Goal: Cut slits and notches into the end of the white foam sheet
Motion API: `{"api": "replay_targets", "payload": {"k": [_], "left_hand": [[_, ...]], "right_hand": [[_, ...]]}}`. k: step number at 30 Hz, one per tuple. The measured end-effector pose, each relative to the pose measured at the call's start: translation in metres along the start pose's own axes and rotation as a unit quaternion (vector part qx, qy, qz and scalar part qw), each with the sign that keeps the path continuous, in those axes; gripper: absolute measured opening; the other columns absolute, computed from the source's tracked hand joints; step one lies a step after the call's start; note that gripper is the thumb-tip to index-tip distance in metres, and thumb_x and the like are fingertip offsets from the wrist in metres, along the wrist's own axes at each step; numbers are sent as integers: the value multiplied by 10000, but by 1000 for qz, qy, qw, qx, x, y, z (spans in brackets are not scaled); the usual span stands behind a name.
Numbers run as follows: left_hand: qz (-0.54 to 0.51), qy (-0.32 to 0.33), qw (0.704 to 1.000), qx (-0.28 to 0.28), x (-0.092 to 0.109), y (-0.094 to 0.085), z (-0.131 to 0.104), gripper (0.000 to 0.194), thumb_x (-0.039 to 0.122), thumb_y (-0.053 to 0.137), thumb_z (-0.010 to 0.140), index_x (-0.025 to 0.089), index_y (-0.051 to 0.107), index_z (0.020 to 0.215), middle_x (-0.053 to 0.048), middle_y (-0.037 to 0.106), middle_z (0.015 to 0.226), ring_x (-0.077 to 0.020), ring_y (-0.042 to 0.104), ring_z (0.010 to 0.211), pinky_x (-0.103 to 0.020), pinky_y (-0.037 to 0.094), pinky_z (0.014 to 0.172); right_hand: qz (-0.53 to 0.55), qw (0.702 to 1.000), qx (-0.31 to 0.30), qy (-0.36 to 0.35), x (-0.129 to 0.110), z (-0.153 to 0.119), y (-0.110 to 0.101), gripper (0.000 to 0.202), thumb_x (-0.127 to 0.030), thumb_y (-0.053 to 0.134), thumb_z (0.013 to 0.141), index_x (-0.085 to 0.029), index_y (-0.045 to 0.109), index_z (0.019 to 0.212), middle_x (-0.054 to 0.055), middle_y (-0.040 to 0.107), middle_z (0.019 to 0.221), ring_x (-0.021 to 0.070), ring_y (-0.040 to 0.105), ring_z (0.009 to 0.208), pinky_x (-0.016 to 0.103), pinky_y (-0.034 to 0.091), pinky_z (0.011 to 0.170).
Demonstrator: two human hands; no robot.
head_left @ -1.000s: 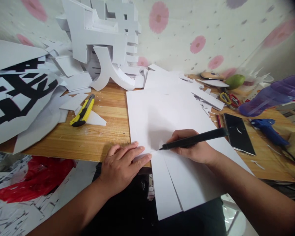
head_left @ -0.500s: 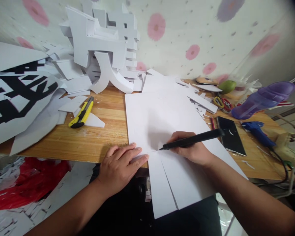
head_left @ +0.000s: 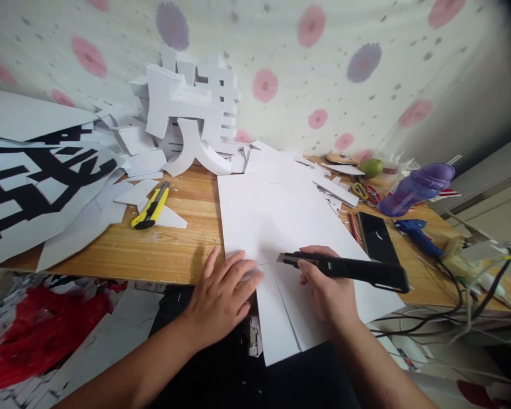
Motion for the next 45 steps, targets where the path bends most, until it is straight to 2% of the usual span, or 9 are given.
{"api": "replay_targets", "payload": {"k": [6, 9, 13, 17, 25, 35, 40, 43, 45], "left_hand": [[36, 31, 998, 52, 5, 12, 2, 327, 141, 535, 893, 233, 640, 1189, -71, 654, 1281, -301, 556, 1246, -565, 318, 1112], [58, 49, 993, 85, 2, 15, 2, 265, 140, 515, 934, 223, 685, 1119, -72, 682, 1241, -299, 600, 1201, -495, 452, 1032], [65, 72, 990, 107, -1, 16, 1, 281, 131, 484, 960, 203, 697, 1128, -89, 683, 1241, -309, 604, 1201, -449, 525, 970], [63, 83, 988, 115, -2, 15, 0, 328, 115, 430, 975, 201, 697, 1146, -97, 678, 1248, -320, 612, 1189, -465, 547, 942], [58, 73, 989, 112, -1, 14, 1, 284, 167, 512, 948, 221, 689, 1163, -84, 680, 1245, -317, 626, 1171, -471, 557, 932], [63, 80, 989, 110, -2, 16, 0, 323, 131, 469, 949, 221, 680, 1176, -87, 680, 1246, -315, 625, 1173, -469, 549, 931], [61, 74, 990, 100, -2, 15, 1, 303, 129, 463, 950, 206, 700, 1122, -92, 683, 1240, -311, 623, 1176, -455, 532, 947], [72, 75, 989, 104, -1, 15, 2, 259, 137, 516, 942, 215, 703, 1103, -82, 691, 1229, -298, 627, 1173, -440, 517, 965], [77, 72, 989, 105, 0, 14, 2, 241, 140, 552, 930, 222, 702, 1099, -72, 693, 1227, -295, 626, 1174, -438, 508, 971]], "right_hand": [[-102, 994, -38, -30, -4, -10, 1, 238, -318, 747, 747, -246, 698, 969, 37, 765, 890, 213, 724, 801, 347, 582, 761], [-140, 987, -59, -46, -5, -14, -1, 235, -312, 740, 749, -249, 705, 974, 44, 777, 927, 226, 740, 824, 335, 599, 735], [-201, 975, -62, -68, -8, -18, 2, 215, -328, 695, 786, -264, 698, 991, 17, 780, 917, 208, 747, 818, 308, 600, 738], [-221, 970, -51, -87, -9, -21, 6, 193, -323, 670, 809, -260, 685, 991, 7, 777, 899, 193, 747, 802, 281, 594, 724], [-275, 930, -91, -227, -12, -21, 12, 199, -210, 654, 834, -222, 648, 1033, 9, 759, 844, 132, 728, 685, 206, 582, 651], [-309, 916, -111, -232, -27, -34, 7, 169, -225, 624, 855, -221, 638, 1024, 22, 756, 831, 154, 725, 672, 246, 590, 641], [-327, 913, -117, -213, -32, -58, -10, 131, -249, 602, 844, -254, 641, 969, 11, 752, 777, 185, 721, 631, 272, 591, 596], [-331, 910, -101, -230, -35, -80, -33, 119, -295, 626, 825, -287, 670, 935, 6, 755, 750, 209, 724, 624, 273, 589, 551], [-354, 910, -79, -200, -35, -89, -52, 153, -358, 675, 806, -312, 703, 949, 15, 772, 808, 242, 739, 698, 298, 609, 602]]}}
Point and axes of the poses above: each hand's wrist, its own z-axis towards the middle knuckle, its own y-axis out of the palm, x = y × z, the point moved 2 cm from there along z, towards the middle knuckle
